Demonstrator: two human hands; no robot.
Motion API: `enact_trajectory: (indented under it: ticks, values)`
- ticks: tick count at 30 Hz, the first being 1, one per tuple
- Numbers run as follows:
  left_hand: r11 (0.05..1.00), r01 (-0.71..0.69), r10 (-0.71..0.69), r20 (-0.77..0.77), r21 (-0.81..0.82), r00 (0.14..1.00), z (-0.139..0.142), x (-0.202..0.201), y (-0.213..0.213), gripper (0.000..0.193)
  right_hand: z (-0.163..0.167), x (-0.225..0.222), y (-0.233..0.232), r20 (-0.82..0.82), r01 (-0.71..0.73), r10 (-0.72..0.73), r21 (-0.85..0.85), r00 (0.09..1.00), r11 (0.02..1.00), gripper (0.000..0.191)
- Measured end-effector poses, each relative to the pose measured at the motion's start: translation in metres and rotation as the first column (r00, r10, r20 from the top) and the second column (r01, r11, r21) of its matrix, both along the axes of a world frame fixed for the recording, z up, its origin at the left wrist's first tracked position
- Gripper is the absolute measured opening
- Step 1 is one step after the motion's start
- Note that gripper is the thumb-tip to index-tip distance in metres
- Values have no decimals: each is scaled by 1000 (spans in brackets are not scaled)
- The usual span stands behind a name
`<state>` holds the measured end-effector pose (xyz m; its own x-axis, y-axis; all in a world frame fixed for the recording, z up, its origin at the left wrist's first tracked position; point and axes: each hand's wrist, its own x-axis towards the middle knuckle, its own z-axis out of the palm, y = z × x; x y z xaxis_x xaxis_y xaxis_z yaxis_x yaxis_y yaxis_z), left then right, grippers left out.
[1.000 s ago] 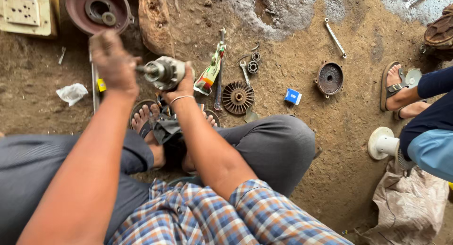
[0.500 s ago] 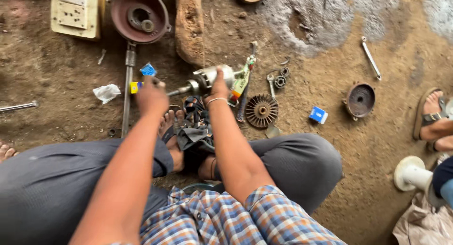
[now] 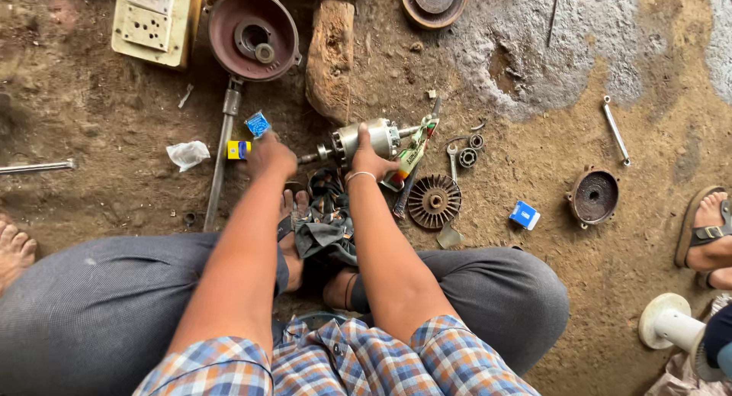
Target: The person sits on the ground and applies grease to a motor rotor using a tube. They then pick up a motor housing, insert the rotor, and rotate the shaft to test the assembly. The person handles the motor parts and a rag throughout the process.
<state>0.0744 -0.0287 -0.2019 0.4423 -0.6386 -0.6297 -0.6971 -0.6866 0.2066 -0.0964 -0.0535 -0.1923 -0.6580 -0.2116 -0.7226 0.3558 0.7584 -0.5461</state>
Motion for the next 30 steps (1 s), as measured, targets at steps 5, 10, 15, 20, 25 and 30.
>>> enact_trajectory:
  ticks: [5, 10, 15, 20, 25, 30]
  values:
    - [725, 678, -687, 57, 119, 724, 80, 69, -113, 41, -3, -3, 6, 31, -7, 7, -2, 1000, 1000, 151]
    - [598, 802, -779, 252, 19, 575, 146, 126, -181, 33, -9, -21, 9, 177, -39, 75, -199, 981, 979, 136]
    - [650, 729, -674, 280, -214, 684, 103, 123, -156, 31, -7, -67, 35, 285, -200, 212, -69, 935, 977, 103]
    - [579, 743, -607, 431, -337, 668, 15, 97, -150, 32, 23, -103, 79, -183, -861, 844, -35, 504, 507, 67]
    - [582, 731, -555, 483, -357, 678, -17, 84, -144, 31, 79, -95, 106, -63, -984, 996, 171, -62, -51, 53]
    - [597, 759, -636, 423, -261, 645, -18, 88, -143, 21, 105, -68, 96, 93, -987, 992, 127, -88, -99, 52]
